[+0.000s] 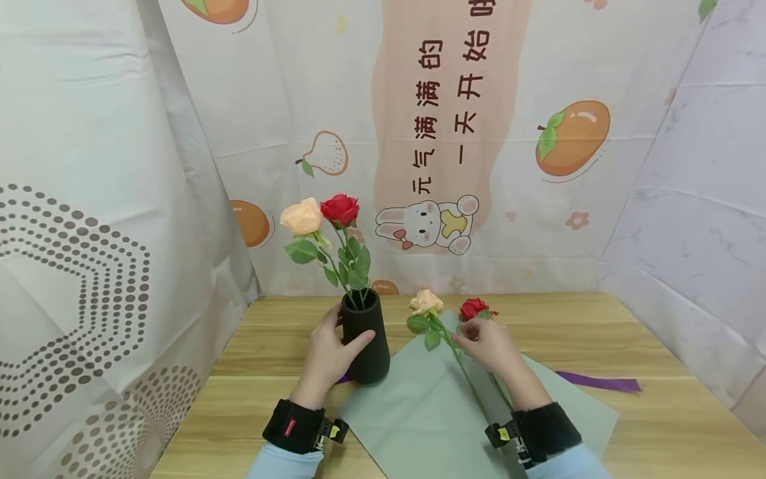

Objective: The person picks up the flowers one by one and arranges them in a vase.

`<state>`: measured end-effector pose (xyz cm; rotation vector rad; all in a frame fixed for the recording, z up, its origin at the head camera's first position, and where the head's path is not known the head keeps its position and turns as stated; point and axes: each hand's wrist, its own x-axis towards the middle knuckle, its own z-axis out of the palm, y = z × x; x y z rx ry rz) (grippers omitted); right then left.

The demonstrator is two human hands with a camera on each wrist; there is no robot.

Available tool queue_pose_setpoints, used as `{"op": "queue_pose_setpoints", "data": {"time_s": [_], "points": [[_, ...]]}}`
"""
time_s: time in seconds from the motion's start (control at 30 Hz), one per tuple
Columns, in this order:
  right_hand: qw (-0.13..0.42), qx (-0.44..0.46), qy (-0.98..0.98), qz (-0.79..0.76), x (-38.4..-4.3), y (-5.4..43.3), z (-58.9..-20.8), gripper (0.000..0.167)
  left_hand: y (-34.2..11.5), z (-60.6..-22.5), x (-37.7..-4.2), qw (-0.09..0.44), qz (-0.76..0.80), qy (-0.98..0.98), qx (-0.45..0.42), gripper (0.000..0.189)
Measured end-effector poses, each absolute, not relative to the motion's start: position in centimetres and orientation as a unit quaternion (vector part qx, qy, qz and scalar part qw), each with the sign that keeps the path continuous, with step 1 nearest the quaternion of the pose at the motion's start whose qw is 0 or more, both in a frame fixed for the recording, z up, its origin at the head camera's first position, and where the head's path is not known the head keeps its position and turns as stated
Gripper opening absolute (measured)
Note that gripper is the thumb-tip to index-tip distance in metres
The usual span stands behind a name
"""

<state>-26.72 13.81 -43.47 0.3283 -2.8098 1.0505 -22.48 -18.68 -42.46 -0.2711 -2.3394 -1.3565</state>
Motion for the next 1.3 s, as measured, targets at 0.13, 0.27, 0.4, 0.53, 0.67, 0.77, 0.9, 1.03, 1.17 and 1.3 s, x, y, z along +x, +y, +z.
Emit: {"op": "queue_pose_setpoints", "data": {"time_s": [0.13,0.27,0.4,0.53,0.67,0.77,0.9,1.03,1.17,1.3], "points": [[0.027,0.095,-0.938,0.332,-26.8,13.8,-43.9,0.039,-18.7,-42.5,-22.5,0.205,-0.493,-0.841,-0.095,0.076],[0.008,0.091,-0.945,0.314,-26.9,13.8,-44.5,0.029,-18.7,-42.5,-22.5,0.203,-0.494,-0.84,-0.095,0.077],[-0.009,0.091,-0.945,0.313,-27.0,13.8,-45.1,0.017,-18.7,-42.6,-22.5,0.204,-0.492,-0.841,-0.096,0.077],[-0.023,0.085,-0.947,0.308,-27.0,13.8,-45.4,0.02,-18.7,-42.6,-22.5,0.206,-0.49,-0.841,-0.096,0.076],[-0.031,0.079,-0.949,0.303,-27.1,13.8,-45.7,0.03,-18.7,-42.5,-22.4,0.207,-0.491,-0.841,-0.098,0.075],[-0.03,0.078,-0.95,0.3,-27.1,13.7,-46.0,0.036,-18.7,-42.5,-22.4,0.207,-0.491,-0.84,-0.1,0.074],[-0.038,0.078,-0.95,0.301,-27.0,13.7,-46.2,0.029,-18.7,-42.5,-22.4,0.208,-0.491,-0.84,-0.1,0.074],[-0.06,0.073,-0.946,0.311,-26.8,13.6,-46.4,0.021,-18.7,-42.5,-22.4,0.21,-0.489,-0.84,-0.1,0.075],[-0.071,0.066,-0.945,0.314,-26.9,13.6,-46.7,0.019,-18.7,-42.6,-22.4,0.21,-0.489,-0.841,-0.098,0.075],[-0.071,0.062,-0.944,0.316,-27.1,13.6,-46.9,0.019,-18.7,-42.5,-22.4,0.208,-0.494,-0.838,-0.098,0.075]]}}
